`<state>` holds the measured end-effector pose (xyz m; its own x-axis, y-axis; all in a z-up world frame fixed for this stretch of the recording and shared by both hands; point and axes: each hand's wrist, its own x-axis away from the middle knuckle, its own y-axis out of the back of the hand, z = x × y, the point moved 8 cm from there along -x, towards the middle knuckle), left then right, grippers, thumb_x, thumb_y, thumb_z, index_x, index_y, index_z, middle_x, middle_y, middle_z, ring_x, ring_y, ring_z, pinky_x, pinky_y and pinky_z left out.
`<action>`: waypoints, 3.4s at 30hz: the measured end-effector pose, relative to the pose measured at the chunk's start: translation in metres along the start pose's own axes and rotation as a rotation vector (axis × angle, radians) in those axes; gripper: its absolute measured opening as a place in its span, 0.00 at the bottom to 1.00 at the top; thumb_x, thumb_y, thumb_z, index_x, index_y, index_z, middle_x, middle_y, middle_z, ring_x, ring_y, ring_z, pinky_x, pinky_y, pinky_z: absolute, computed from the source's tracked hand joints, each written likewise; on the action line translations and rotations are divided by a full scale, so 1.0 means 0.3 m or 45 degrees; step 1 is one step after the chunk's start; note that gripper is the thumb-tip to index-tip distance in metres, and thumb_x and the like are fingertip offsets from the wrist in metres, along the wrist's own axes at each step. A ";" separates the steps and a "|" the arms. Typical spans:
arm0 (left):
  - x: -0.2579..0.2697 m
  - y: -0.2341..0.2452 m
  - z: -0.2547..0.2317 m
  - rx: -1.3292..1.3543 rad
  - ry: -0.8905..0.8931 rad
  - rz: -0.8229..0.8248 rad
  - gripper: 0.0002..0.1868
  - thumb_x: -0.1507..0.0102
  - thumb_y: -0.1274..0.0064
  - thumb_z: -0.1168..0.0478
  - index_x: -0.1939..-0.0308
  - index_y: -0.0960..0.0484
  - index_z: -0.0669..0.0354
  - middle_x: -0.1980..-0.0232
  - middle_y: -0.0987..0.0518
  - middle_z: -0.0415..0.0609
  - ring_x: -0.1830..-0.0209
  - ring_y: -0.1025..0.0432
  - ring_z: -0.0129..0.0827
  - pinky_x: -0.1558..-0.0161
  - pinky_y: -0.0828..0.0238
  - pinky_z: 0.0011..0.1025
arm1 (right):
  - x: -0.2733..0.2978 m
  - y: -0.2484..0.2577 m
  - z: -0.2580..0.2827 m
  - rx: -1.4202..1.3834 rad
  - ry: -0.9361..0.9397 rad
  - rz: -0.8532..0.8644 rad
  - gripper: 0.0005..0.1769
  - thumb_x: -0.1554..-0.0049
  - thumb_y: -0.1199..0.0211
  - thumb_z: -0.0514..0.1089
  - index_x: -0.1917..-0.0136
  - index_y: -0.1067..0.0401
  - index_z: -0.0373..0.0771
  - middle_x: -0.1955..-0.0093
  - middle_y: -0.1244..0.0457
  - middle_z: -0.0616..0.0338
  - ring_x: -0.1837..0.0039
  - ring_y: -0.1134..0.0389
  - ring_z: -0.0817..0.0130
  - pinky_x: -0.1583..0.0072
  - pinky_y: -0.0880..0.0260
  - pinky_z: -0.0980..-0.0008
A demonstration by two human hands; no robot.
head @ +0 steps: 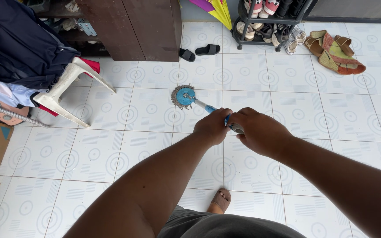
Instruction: Assembling a spin mop by attaching the mop head to the handle.
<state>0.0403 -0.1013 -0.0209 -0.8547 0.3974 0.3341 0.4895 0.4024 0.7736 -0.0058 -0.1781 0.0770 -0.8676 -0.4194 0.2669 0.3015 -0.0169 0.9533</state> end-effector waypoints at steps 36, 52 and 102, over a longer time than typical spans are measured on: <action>-0.319 0.055 0.177 0.197 -0.009 -0.143 0.43 0.32 0.47 0.46 0.22 0.52 0.58 0.22 0.39 0.59 0.23 0.40 0.46 0.28 0.37 0.41 | -0.297 0.071 -0.181 -0.197 -0.404 0.054 0.30 0.48 0.31 0.60 0.37 0.28 0.43 0.55 0.27 0.53 0.57 0.24 0.60 0.52 0.21 0.61; -0.225 0.360 0.179 0.209 0.126 -0.120 0.36 0.35 0.45 0.52 0.26 0.43 0.47 0.31 0.35 0.58 0.39 0.27 0.46 0.45 0.21 0.40 | -0.479 0.245 -0.056 -0.206 -0.286 0.114 0.28 0.48 0.30 0.55 0.36 0.28 0.48 0.50 0.28 0.54 0.50 0.23 0.60 0.46 0.21 0.63; -0.485 0.289 0.073 0.033 -0.419 0.136 0.27 0.37 0.46 0.52 0.39 0.32 0.63 0.56 0.17 0.59 0.45 0.22 0.48 0.51 0.19 0.44 | -0.488 0.281 -0.120 -0.073 -0.673 0.234 0.23 0.43 0.36 0.55 0.37 0.27 0.46 0.49 0.28 0.58 0.50 0.23 0.64 0.47 0.18 0.66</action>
<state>0.2110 -0.1062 -0.0143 -0.6988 0.6814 0.2176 0.5810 0.3634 0.7283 0.1609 -0.1509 0.1131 -0.8746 0.0914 0.4762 0.4744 -0.0420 0.8793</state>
